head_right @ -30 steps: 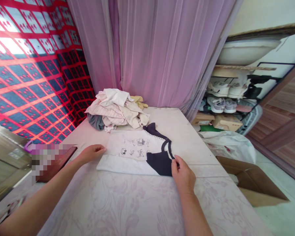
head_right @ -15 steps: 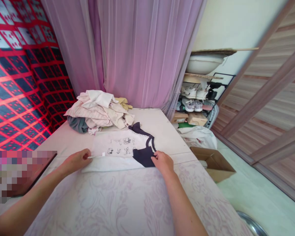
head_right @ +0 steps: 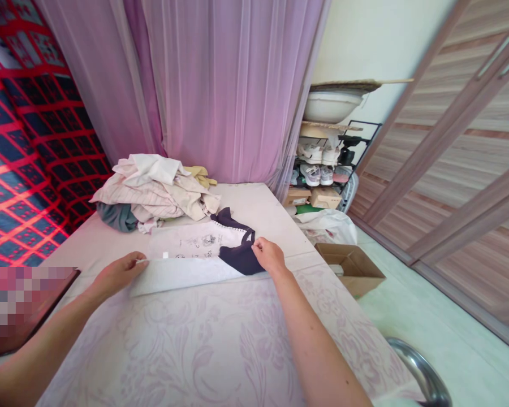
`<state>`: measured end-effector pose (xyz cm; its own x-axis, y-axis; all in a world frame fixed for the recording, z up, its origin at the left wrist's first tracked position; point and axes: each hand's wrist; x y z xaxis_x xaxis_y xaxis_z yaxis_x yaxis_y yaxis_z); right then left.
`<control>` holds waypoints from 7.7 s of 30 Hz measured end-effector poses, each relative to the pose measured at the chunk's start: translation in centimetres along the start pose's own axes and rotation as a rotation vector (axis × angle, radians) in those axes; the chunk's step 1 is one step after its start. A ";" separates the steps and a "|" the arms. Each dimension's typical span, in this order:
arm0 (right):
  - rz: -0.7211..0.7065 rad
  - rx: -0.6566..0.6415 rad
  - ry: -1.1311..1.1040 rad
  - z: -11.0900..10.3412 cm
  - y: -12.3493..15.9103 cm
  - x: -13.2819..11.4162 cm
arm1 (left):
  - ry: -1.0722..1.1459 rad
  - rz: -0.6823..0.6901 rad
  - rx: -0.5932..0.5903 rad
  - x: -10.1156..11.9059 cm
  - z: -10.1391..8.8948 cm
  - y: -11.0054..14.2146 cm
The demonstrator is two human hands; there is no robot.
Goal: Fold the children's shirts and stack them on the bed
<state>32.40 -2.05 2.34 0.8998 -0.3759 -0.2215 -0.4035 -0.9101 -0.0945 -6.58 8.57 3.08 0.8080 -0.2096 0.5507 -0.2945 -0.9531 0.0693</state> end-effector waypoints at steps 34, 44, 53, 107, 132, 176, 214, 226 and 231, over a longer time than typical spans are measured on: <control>-0.173 -0.153 -0.350 2.9 -4.5 1.7 | -0.051 -0.098 0.129 -0.2 2.0 0.6; -0.253 -0.030 -0.241 2.2 -4.5 -1.1 | -0.026 -0.064 0.192 0.1 2.5 1.6; -0.196 0.060 -0.086 2.9 -3.3 -2.0 | -0.059 -0.056 0.215 0.0 3.0 1.8; -0.310 -0.028 0.198 3.0 3.6 -2.9 | -0.073 0.167 0.276 -1.1 3.8 3.0; -0.711 -0.245 0.175 3.1 6.8 -4.6 | -0.308 0.579 -0.189 2.2 6.9 5.1; -0.677 -0.195 0.131 4.6 5.7 -7.7 | -0.302 0.498 -0.200 4.3 5.4 1.9; -0.180 -0.134 0.297 3.3 7.5 -1.9 | -0.328 0.308 0.091 1.7 6.8 6.4; -0.192 -0.015 0.216 2.3 6.6 -1.4 | -0.138 0.309 0.041 1.1 4.2 4.5; -0.178 0.086 0.057 0.2 0.2 -1.6 | -0.027 0.281 0.050 0.0 1.3 -1.1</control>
<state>30.87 -1.61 2.45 0.9651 -0.2219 -0.1388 -0.2477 -0.9457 -0.2105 -5.60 9.37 1.94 0.7117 -0.4725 0.5197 -0.4842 -0.8661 -0.1244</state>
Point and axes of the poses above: each hand's wrist, its own y-axis away from the middle knuckle, its own z-axis out of the palm, x = y × z, and after that the axes turned 11 degrees about y, right-handed
